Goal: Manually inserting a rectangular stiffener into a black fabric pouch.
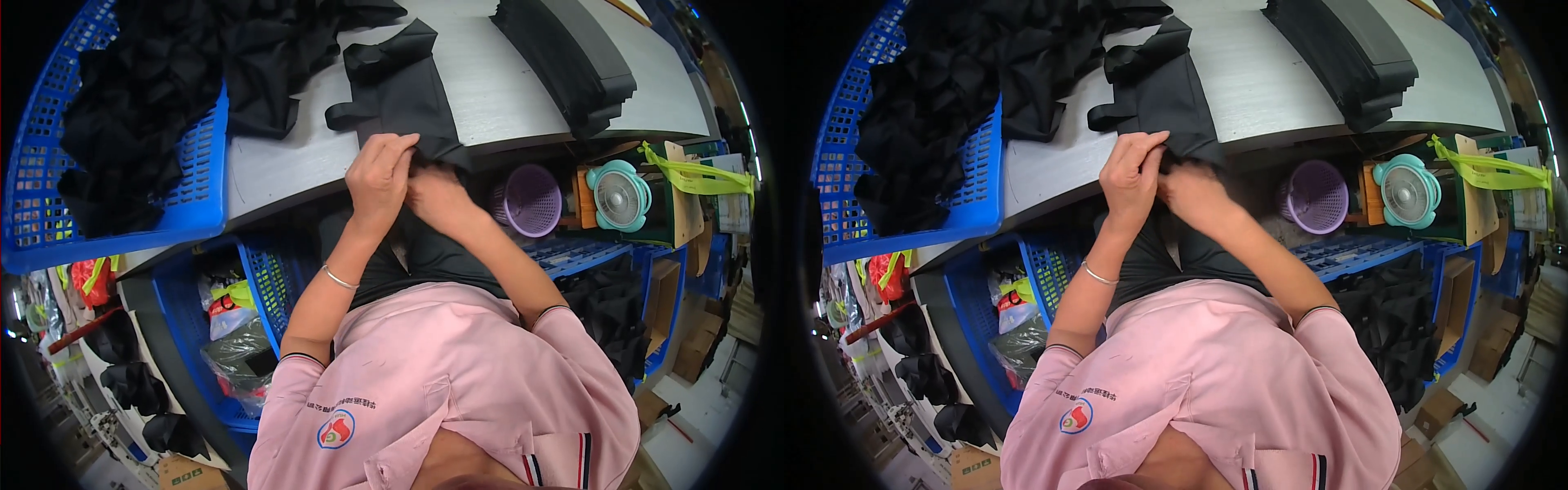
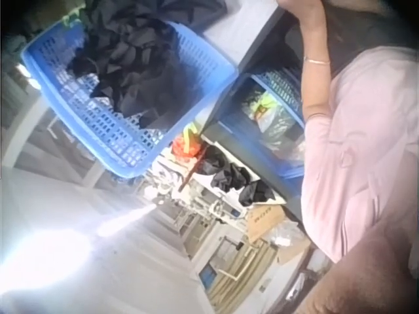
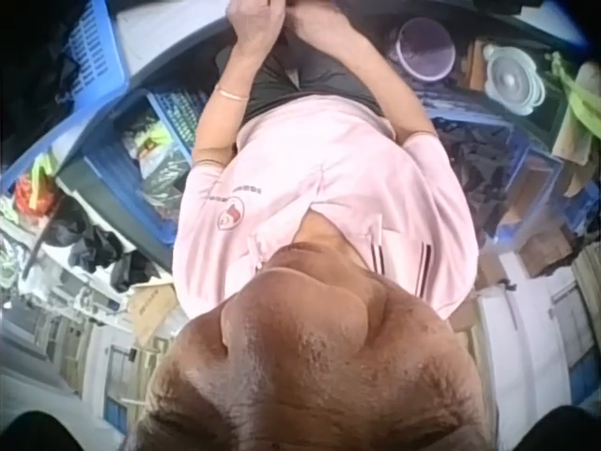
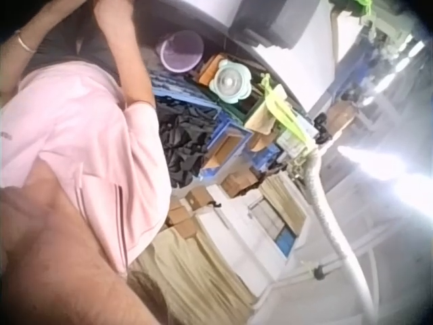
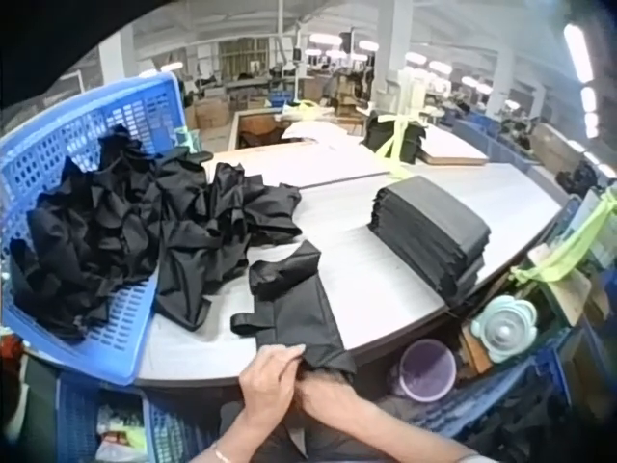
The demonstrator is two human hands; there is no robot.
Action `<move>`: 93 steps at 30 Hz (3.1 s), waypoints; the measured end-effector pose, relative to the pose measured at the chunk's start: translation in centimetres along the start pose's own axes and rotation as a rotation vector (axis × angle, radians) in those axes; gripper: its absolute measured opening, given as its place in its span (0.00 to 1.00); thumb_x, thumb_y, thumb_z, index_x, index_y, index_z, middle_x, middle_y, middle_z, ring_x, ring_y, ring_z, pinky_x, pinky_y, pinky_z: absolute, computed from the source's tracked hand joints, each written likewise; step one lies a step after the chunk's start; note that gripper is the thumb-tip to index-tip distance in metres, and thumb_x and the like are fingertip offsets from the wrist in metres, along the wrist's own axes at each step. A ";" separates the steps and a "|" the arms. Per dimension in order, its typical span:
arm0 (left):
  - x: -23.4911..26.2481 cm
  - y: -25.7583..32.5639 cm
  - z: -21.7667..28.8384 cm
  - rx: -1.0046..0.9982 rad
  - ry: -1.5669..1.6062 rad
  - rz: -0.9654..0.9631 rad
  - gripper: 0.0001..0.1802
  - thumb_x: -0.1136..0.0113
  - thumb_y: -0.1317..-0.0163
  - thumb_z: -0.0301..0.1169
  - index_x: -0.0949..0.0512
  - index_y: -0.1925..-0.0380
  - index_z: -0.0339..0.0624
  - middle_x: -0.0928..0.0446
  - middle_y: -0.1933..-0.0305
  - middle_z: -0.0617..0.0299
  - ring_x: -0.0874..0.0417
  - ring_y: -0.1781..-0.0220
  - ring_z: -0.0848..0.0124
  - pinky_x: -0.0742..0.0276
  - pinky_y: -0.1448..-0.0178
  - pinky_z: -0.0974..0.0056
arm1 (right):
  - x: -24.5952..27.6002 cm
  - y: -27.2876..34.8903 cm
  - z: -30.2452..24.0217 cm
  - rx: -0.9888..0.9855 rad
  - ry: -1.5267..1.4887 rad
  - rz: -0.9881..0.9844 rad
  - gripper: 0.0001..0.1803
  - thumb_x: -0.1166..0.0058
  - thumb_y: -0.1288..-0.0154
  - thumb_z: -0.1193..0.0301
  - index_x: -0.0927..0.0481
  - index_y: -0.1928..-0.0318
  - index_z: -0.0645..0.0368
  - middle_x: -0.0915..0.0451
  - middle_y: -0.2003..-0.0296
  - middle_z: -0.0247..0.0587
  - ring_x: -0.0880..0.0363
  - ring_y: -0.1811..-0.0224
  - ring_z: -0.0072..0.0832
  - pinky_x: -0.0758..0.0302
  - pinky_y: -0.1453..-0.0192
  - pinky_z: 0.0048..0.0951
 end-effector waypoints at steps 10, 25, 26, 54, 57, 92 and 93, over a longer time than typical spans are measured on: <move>2.8 0.2 0.0 0.150 -0.048 0.106 0.12 0.33 0.44 0.24 0.18 0.59 0.42 0.22 0.57 0.59 0.22 0.55 0.62 0.25 0.50 0.62 | 2.2 2.3 4.1 -0.035 0.125 0.327 0.20 0.45 0.31 0.57 0.23 0.41 0.44 0.25 0.41 0.42 0.27 0.39 0.42 0.34 0.39 0.61; 3.1 4.7 -1.1 0.610 0.500 -0.043 0.25 0.34 0.36 0.28 0.27 0.41 0.32 0.24 0.43 0.57 0.22 0.52 0.75 0.26 0.46 0.70 | 1.9 5.7 1.2 -0.042 -0.106 0.313 0.20 0.40 0.36 0.61 0.22 0.43 0.46 0.27 0.39 0.45 0.22 0.46 0.46 0.27 0.47 0.49; 3.1 5.1 -1.5 0.700 0.678 0.025 0.27 0.33 0.35 0.33 0.28 0.41 0.30 0.24 0.46 0.54 0.21 0.50 0.74 0.23 0.46 0.66 | 2.1 6.2 0.5 -0.036 -0.111 0.311 0.20 0.40 0.36 0.61 0.22 0.43 0.46 0.27 0.39 0.45 0.22 0.46 0.46 0.27 0.47 0.49; 1.0 8.8 -2.3 0.976 1.267 -0.139 0.32 0.38 0.32 0.35 0.35 0.31 0.37 0.26 0.37 0.59 0.25 0.38 0.69 0.31 0.32 0.65 | 0.1 7.5 4.0 -0.482 -1.874 0.223 0.10 0.35 0.36 0.68 0.24 0.70 0.55 0.21 0.73 0.26 0.24 0.71 0.13 0.27 0.65 0.16; 0.7 8.9 -2.9 0.988 0.973 -0.177 0.25 0.40 0.30 0.34 0.30 0.36 0.38 0.23 0.40 0.58 0.23 0.40 0.68 0.27 0.35 0.64 | 0.0 8.1 4.5 -0.521 -1.582 0.236 0.09 0.36 0.35 0.67 0.23 0.69 0.55 0.21 0.72 0.26 0.26 0.71 0.12 0.35 0.70 0.14; -0.4 9.8 -1.7 1.027 0.763 -0.173 0.22 0.30 0.39 0.33 0.20 0.48 0.33 0.18 0.49 0.59 0.18 0.51 0.72 0.24 0.44 0.68 | 0.4 8.4 2.4 -0.494 -1.475 0.304 0.16 0.34 0.37 0.69 0.17 0.53 0.67 0.15 0.60 0.35 0.19 0.61 0.18 0.22 0.52 0.21; -0.5 10.6 -2.8 1.045 0.796 -0.123 0.23 0.30 0.39 0.33 0.21 0.46 0.33 0.18 0.47 0.57 0.18 0.49 0.70 0.23 0.42 0.66 | 0.5 8.6 2.3 -0.486 -1.522 0.260 0.16 0.35 0.36 0.68 0.17 0.53 0.67 0.15 0.60 0.35 0.19 0.60 0.18 0.22 0.52 0.21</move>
Point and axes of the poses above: each hand's wrist, its own y-axis away from the middle knuckle, its own x-axis out of the back of the hand, z = x × y, the point moved 4 cm from there along -y, towards the middle knuckle
